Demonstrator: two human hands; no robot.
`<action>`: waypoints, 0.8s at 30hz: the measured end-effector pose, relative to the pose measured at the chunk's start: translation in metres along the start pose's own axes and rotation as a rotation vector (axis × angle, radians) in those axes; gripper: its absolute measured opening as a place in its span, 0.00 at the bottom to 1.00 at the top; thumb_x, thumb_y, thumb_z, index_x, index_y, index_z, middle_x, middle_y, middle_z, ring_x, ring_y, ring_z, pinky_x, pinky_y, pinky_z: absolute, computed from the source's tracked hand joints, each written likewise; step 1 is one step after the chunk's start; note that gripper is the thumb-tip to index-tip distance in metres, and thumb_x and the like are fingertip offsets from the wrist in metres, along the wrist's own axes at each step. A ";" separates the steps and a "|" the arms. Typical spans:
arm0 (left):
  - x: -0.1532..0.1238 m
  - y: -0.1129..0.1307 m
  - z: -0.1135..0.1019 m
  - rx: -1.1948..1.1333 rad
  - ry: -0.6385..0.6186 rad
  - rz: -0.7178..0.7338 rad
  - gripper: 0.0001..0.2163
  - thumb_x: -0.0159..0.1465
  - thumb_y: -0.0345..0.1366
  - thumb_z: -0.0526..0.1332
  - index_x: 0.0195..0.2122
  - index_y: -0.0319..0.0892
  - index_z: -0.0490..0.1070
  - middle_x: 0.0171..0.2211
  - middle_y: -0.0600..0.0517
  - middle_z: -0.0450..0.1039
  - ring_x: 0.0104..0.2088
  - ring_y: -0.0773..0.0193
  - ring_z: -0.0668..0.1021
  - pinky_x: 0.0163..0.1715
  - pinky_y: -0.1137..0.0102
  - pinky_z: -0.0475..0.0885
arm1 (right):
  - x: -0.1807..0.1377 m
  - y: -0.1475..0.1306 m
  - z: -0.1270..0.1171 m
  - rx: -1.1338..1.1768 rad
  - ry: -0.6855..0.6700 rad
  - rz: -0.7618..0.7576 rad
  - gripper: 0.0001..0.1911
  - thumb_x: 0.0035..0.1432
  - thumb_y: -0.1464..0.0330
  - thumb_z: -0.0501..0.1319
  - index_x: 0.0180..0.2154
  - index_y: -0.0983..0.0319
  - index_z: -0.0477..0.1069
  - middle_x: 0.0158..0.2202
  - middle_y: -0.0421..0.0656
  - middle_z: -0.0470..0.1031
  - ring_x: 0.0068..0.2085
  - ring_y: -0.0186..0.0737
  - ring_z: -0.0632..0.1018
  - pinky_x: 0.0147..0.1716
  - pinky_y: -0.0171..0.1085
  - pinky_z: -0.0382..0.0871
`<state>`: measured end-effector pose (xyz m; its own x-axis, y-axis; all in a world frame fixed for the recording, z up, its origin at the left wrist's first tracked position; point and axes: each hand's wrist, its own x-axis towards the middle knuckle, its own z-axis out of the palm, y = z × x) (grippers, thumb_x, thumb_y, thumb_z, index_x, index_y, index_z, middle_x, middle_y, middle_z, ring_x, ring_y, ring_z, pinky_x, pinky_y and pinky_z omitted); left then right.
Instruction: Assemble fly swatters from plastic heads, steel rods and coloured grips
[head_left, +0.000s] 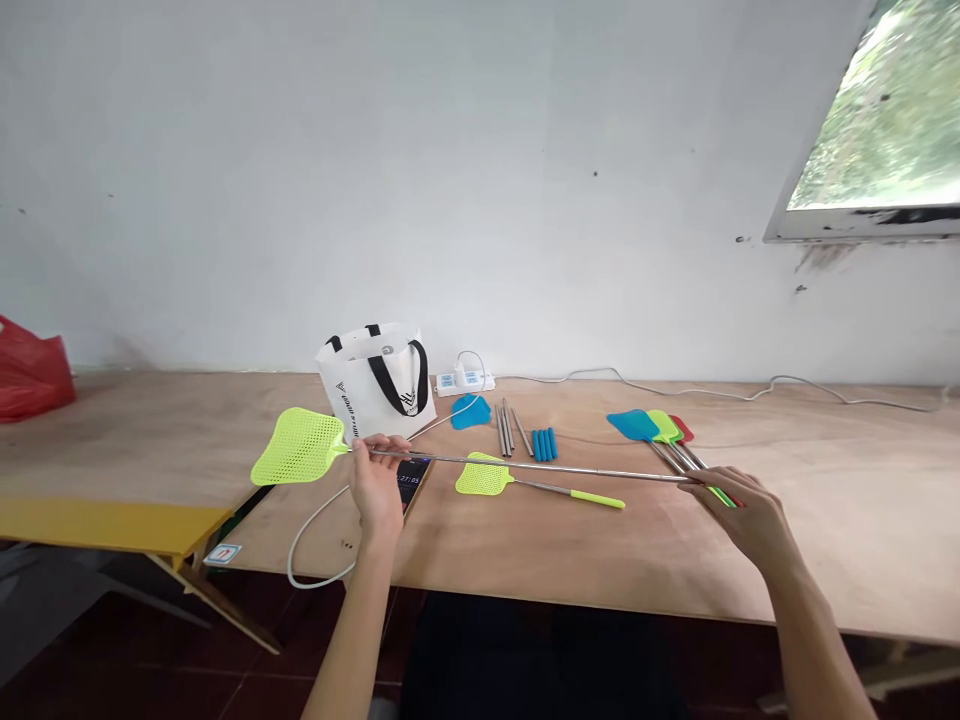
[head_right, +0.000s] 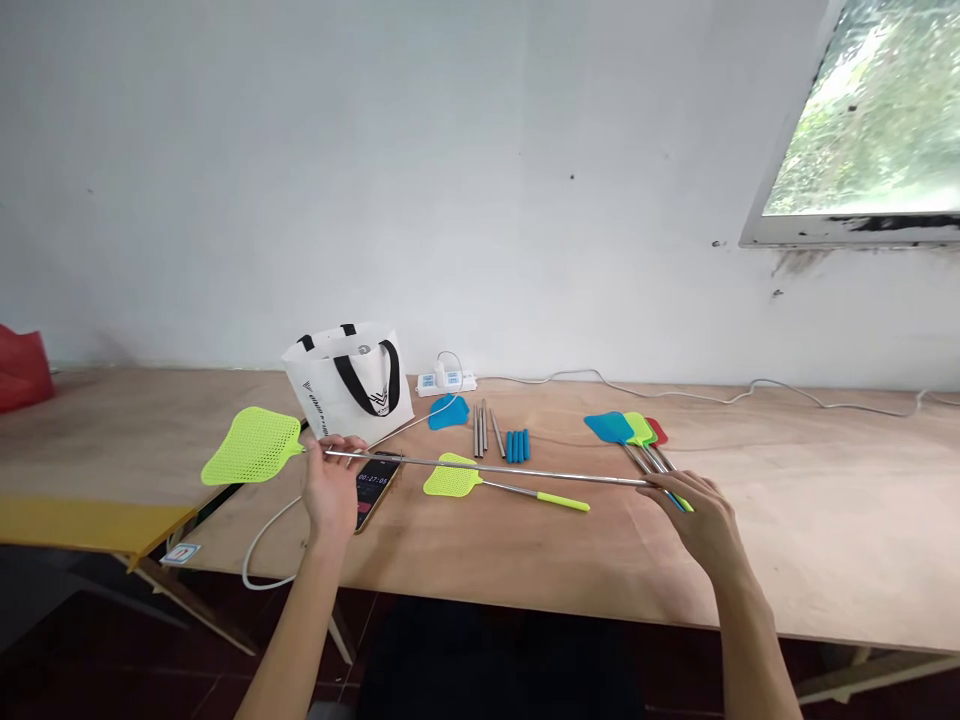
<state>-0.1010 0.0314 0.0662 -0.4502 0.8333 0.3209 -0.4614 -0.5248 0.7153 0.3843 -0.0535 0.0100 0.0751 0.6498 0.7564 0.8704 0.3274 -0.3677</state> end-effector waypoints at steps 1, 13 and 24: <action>0.000 -0.001 0.000 0.015 0.007 0.011 0.21 0.63 0.57 0.64 0.32 0.42 0.70 0.27 0.52 0.76 0.31 0.62 0.78 0.36 0.68 0.72 | 0.000 0.000 -0.002 0.020 -0.011 0.006 0.21 0.64 0.47 0.59 0.35 0.54 0.80 0.36 0.43 0.83 0.39 0.46 0.81 0.43 0.44 0.69; -0.059 -0.035 0.047 0.094 -0.342 -0.203 0.23 0.68 0.56 0.59 0.43 0.39 0.78 0.49 0.39 0.81 0.47 0.52 0.82 0.49 0.59 0.74 | 0.011 -0.081 0.027 0.077 -0.184 -0.178 0.16 0.71 0.57 0.55 0.40 0.55 0.80 0.30 0.43 0.78 0.33 0.41 0.78 0.34 0.39 0.71; -0.132 -0.061 0.068 0.282 -0.800 -0.485 0.26 0.73 0.55 0.49 0.59 0.43 0.72 0.57 0.43 0.75 0.54 0.52 0.78 0.51 0.60 0.74 | -0.014 -0.148 0.080 0.089 -0.195 -0.239 0.15 0.73 0.59 0.54 0.46 0.54 0.78 0.34 0.43 0.80 0.36 0.40 0.79 0.37 0.37 0.70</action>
<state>0.0389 -0.0350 0.0227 0.4399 0.8743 0.2050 -0.2130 -0.1201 0.9696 0.2154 -0.0562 0.0112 -0.2280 0.6637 0.7124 0.8054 0.5397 -0.2450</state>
